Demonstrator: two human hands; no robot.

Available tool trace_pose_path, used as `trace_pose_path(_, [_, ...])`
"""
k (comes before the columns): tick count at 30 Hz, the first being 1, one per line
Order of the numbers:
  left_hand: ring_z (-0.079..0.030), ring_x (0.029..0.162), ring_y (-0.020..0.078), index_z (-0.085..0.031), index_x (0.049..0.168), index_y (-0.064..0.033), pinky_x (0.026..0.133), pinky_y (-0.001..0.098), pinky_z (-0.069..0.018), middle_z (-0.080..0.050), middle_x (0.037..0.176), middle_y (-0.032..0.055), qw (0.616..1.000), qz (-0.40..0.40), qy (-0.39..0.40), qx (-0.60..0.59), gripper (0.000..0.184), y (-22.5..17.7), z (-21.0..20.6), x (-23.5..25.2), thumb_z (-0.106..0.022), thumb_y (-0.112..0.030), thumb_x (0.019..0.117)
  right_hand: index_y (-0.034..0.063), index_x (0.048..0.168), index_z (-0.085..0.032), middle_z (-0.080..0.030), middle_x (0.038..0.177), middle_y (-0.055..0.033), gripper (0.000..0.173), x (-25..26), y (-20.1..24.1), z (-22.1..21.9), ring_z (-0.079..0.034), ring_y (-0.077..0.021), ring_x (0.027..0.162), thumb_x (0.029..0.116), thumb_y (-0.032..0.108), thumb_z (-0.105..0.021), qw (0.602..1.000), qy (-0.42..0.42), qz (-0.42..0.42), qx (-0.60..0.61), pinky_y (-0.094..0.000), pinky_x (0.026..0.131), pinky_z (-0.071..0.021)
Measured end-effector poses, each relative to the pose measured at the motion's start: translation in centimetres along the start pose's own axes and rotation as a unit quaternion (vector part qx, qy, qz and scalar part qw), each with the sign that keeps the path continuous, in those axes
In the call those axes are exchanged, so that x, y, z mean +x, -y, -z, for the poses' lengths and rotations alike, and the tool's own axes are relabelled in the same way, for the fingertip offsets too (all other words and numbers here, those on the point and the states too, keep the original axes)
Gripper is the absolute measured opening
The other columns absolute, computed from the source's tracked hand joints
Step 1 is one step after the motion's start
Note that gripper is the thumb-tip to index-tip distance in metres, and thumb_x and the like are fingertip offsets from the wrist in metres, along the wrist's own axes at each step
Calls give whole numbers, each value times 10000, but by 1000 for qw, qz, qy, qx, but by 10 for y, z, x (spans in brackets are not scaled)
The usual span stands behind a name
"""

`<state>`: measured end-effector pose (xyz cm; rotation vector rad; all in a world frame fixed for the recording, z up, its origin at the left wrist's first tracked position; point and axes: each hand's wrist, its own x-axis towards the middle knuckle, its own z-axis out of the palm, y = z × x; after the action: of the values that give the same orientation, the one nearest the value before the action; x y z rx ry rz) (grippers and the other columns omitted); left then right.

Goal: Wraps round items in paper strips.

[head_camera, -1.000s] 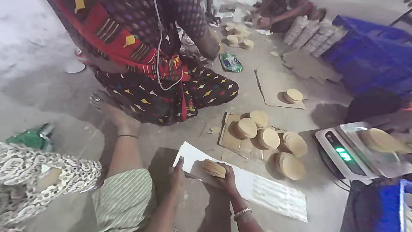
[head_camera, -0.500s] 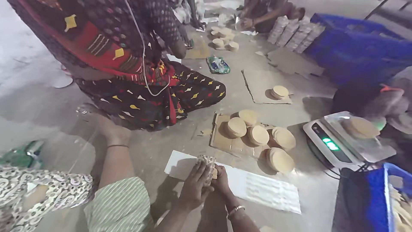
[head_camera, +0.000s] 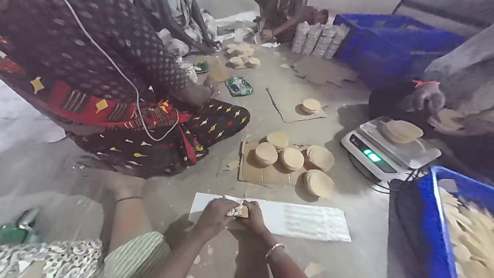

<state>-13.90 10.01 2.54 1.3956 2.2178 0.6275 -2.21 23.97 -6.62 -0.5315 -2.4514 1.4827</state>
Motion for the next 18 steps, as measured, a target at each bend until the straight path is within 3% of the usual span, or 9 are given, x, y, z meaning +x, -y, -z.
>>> trace_pose_path(3, [-591, 1276, 396, -600, 1416, -38, 1138, 539, -381, -663, 1317, 218, 996, 66, 61, 14, 507, -8, 6, 8, -711, -113, 927, -22, 1169, -733, -759, 1063, -183, 434, 1, -1, 1, -679, -395, 1027, 800, 182, -836, 1000, 14, 4, -2, -565, 1020, -442])
trace_pose_path(7, [-598, 1273, 372, -668, 1321, -25, 1151, 568, -335, -682, 1298, 194, 997, 57, 45, 36, 409, -8, -2, 11, -709, -92, 920, 11, 1259, -704, -750, 1151, -162, 502, 2, 6, 0, -686, -361, 1086, 799, 167, -833, 1000, 1, -13, -18, -582, 1066, -407])
trace_pose_path(9, [-561, 1321, 374, -638, 1360, -37, 1184, 581, -287, -658, 1339, 190, 994, 69, 74, 52, 425, -13, -1, 14, -686, -103, 944, -11, 1368, -622, -683, 1280, -225, 636, -7, 14, -2, -631, -421, 1210, 797, 166, -839, 997, -47, -62, -23, -629, 1088, -406])
trace_pose_path(11, [-546, 1331, 390, -627, 1368, -31, 1191, 592, -270, -648, 1343, 207, 991, 71, 90, 63, 425, -18, 0, 18, -675, -141, 960, -156, 1417, -475, -562, 1371, -360, 797, -33, 21, -19, -564, -509, 1263, 755, 126, -818, 975, -194, -89, 65, -635, 1051, -443])
trace_pose_path(13, [-541, 1339, 380, -630, 1366, -37, 1201, 579, -266, -647, 1348, 200, 989, 68, 105, 75, 483, -25, 3, 22, -665, -340, 991, -159, 1437, -381, -574, 1318, -302, 724, -67, 45, -47, -600, -325, 1163, 809, -6, -706, 880, -343, -184, 272, -441, 964, -515])
trace_pose_path(14, [-551, 1331, 373, -641, 1353, -36, 1198, 562, -276, -656, 1339, 194, 989, 57, 104, 82, 496, -30, 3, 22, -659, -372, 990, -109, 1384, -433, -615, 1158, -209, 496, -80, 65, -58, -616, -203, 961, 930, -27, -615, 809, -368, -261, 376, -352, 818, -532])
trace_pose_path(15, [-561, 1320, 369, -647, 1345, -31, 1194, 550, -285, -662, 1331, 192, 990, 44, 100, 88, 475, -36, 4, 20, -658, -347, 990, -47, 1248, -501, -608, 935, -99, 230, -88, 83, -68, -588, -113, 740, 1057, 80, -488, 748, -343, -335, 460, -276, 653, -511])
trace_pose_path(16, [-575, 1309, 368, -654, 1338, -28, 1187, 547, -300, -669, 1324, 191, 992, 28, 89, 91, 436, -41, 5, 17, -660, -287, 987, 14, 1104, -536, -603, 786, -43, 329, -89, 96, -76, -575, -86, 611, 1125, 273, -334, 692, -274, -391, 541, -243, 556, -496])
trace_pose_path(18, [-595, 1284, 376, -669, 1318, -19, 1163, 567, -335, -681, 1304, 193, 995, -9, 53, 83, 387, -52, 7, 9, -674, -171, 962, -13, 1314, -490, -651, 1036, -137, 728, -85, 105, -80, -654, -186, 864, 1084, 593, -157, 557, -148, -396, 715, -327, 762, -550])
